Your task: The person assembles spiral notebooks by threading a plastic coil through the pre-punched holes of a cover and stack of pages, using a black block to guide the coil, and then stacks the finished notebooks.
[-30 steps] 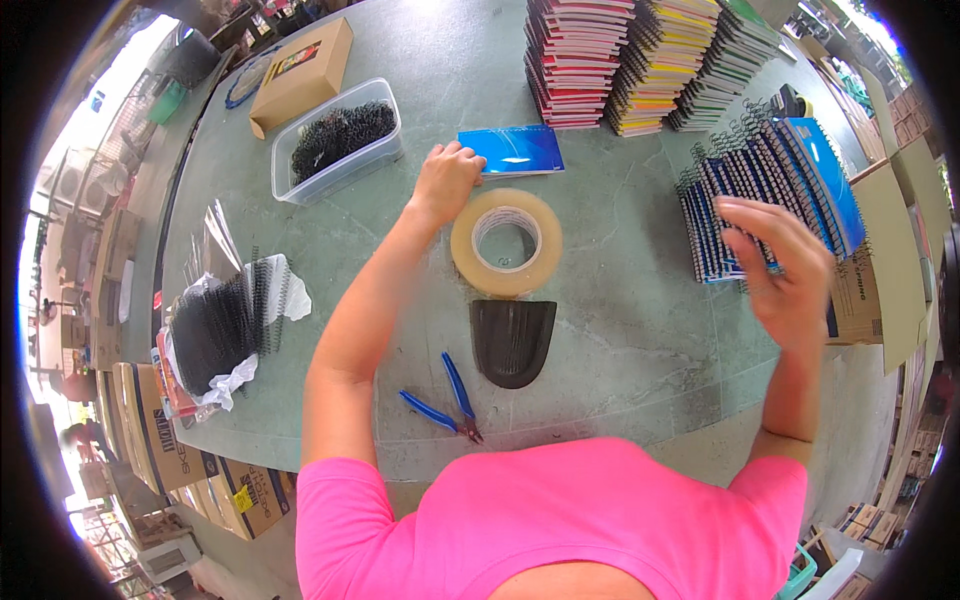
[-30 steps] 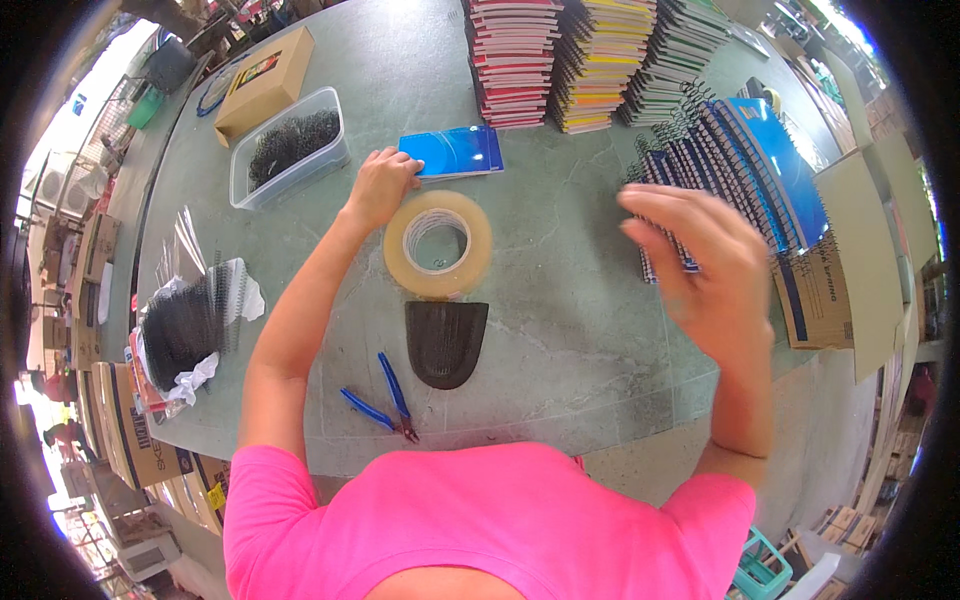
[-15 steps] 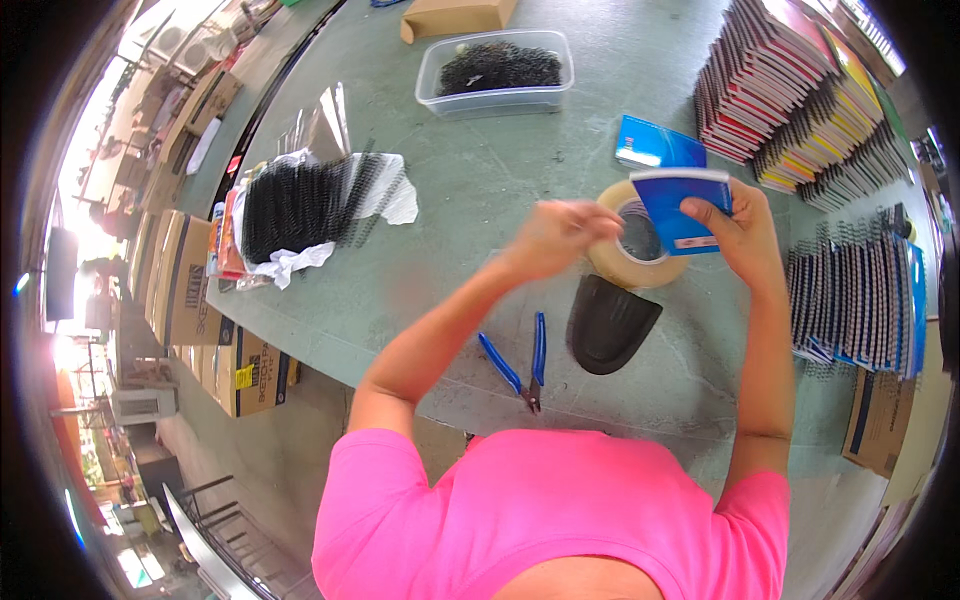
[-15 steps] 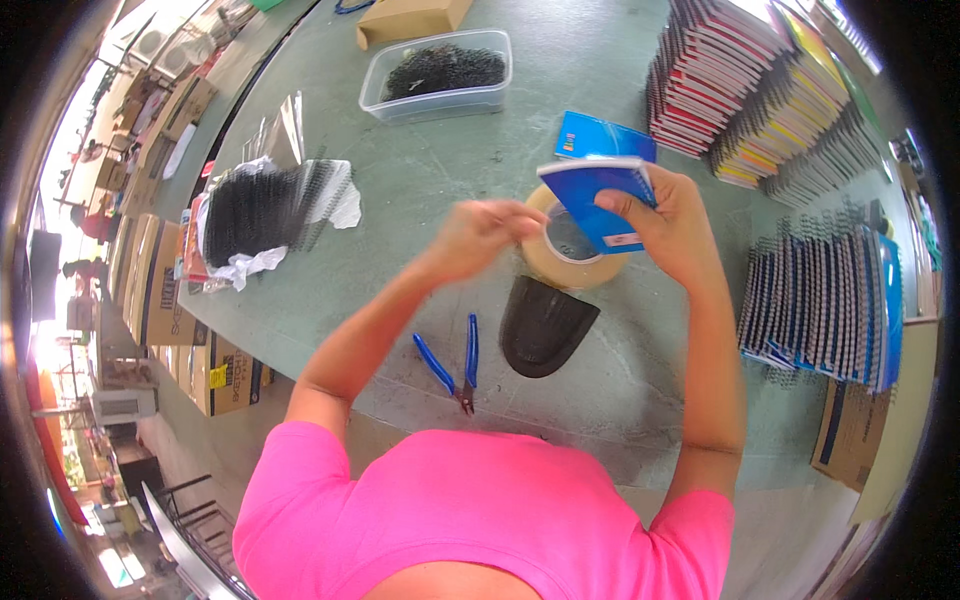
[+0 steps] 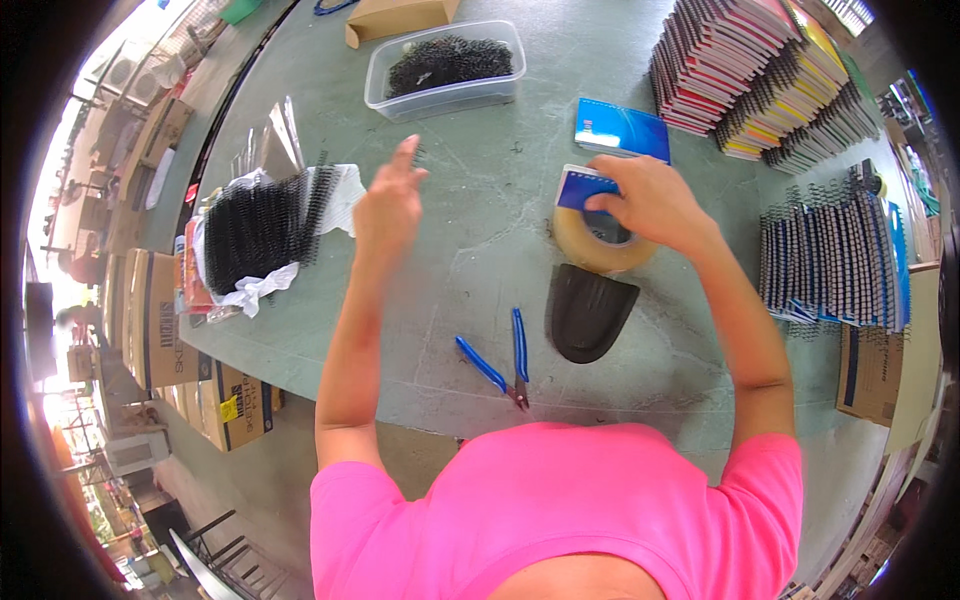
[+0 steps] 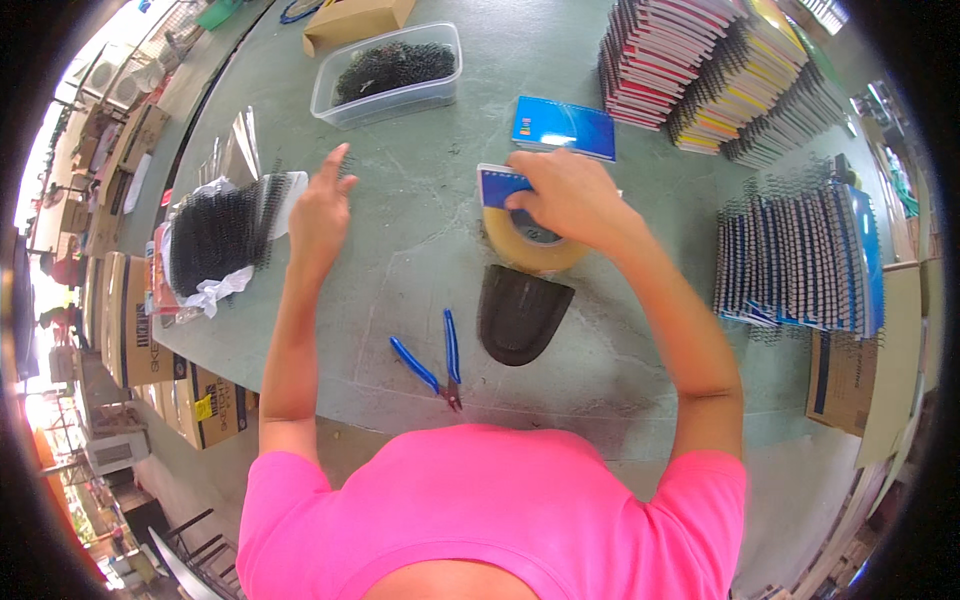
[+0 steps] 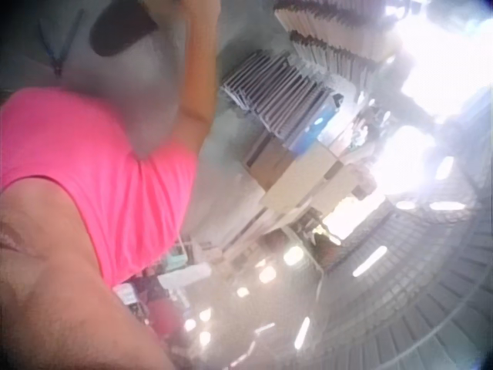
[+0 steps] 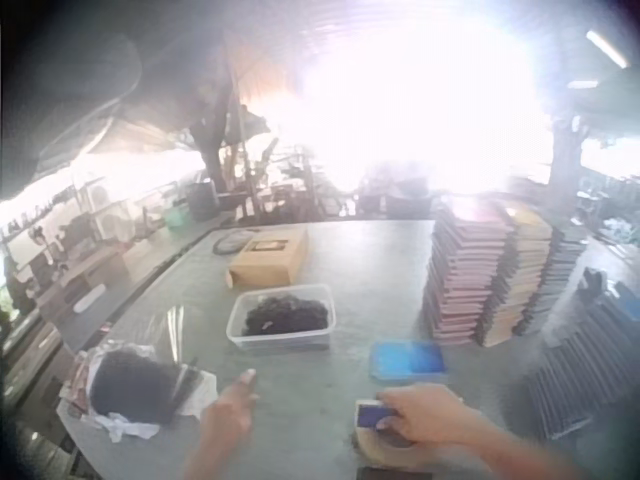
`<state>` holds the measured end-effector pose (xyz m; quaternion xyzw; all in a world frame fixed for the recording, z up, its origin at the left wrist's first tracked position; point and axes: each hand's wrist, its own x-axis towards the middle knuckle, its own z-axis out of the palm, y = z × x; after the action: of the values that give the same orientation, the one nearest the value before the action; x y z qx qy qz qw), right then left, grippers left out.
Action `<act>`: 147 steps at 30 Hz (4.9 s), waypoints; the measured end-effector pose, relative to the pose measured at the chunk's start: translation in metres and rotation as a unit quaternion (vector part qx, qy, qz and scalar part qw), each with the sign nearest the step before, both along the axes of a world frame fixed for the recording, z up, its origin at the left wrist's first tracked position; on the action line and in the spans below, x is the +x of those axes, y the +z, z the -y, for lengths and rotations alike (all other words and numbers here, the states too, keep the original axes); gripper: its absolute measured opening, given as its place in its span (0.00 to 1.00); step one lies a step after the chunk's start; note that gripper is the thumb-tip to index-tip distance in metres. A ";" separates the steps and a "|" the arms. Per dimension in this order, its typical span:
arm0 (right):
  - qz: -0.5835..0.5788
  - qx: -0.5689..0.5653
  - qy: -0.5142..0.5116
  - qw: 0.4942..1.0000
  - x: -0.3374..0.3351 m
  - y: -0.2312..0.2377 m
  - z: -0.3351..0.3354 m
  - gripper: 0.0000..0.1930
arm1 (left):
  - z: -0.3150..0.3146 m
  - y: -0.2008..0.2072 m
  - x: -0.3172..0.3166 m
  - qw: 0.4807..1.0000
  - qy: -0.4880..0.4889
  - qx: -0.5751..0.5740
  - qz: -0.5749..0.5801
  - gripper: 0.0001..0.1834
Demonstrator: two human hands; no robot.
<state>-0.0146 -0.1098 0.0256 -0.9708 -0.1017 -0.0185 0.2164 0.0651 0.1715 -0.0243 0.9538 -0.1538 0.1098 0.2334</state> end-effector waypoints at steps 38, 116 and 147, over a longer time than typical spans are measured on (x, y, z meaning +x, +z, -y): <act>0.096 0.023 -0.017 0.995 -0.024 -0.007 -0.001 0.11 | 0.091 0.028 -0.041 0.952 -0.237 -0.191 -0.018 0.12; -0.044 0.522 -0.091 0.847 -0.048 -0.056 0.041 0.11 | 0.092 0.063 -0.067 0.933 -0.275 -0.212 0.091 0.20; -0.020 0.546 -0.052 0.836 -0.054 -0.049 0.036 0.13 | 0.123 0.027 -0.089 0.917 -0.378 -0.070 0.102 0.17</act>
<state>-0.0685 -0.1460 -0.0239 -0.6987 -0.0198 -0.0627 0.7124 -0.0242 0.0483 0.0029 0.7893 -0.5178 0.1204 0.3071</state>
